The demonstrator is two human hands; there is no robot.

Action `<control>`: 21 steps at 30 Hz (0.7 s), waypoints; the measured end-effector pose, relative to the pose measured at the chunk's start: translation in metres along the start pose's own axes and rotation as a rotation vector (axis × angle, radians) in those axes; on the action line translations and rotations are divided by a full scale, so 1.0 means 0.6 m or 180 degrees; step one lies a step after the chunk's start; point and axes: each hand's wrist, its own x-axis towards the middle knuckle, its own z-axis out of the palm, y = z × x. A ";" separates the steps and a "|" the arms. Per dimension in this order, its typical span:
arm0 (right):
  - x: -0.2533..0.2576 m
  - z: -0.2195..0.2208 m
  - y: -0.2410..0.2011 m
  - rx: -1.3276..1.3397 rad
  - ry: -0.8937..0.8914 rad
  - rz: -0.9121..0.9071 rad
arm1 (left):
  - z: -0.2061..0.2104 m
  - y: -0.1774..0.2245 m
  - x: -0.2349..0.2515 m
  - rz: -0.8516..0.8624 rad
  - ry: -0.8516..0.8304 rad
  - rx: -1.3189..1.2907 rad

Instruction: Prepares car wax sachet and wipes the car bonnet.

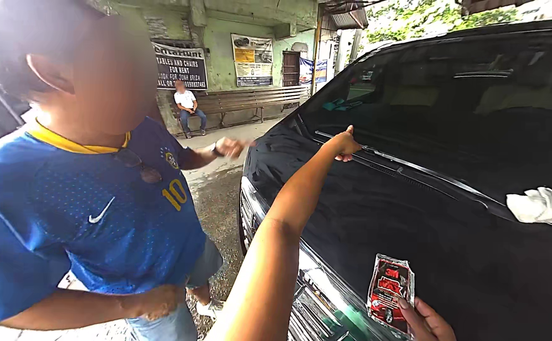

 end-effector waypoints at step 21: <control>-0.015 -0.009 0.006 0.0008 -0.0125 -0.0024 | 0.008 -0.005 -0.050 0.0081 0.0018 -0.0030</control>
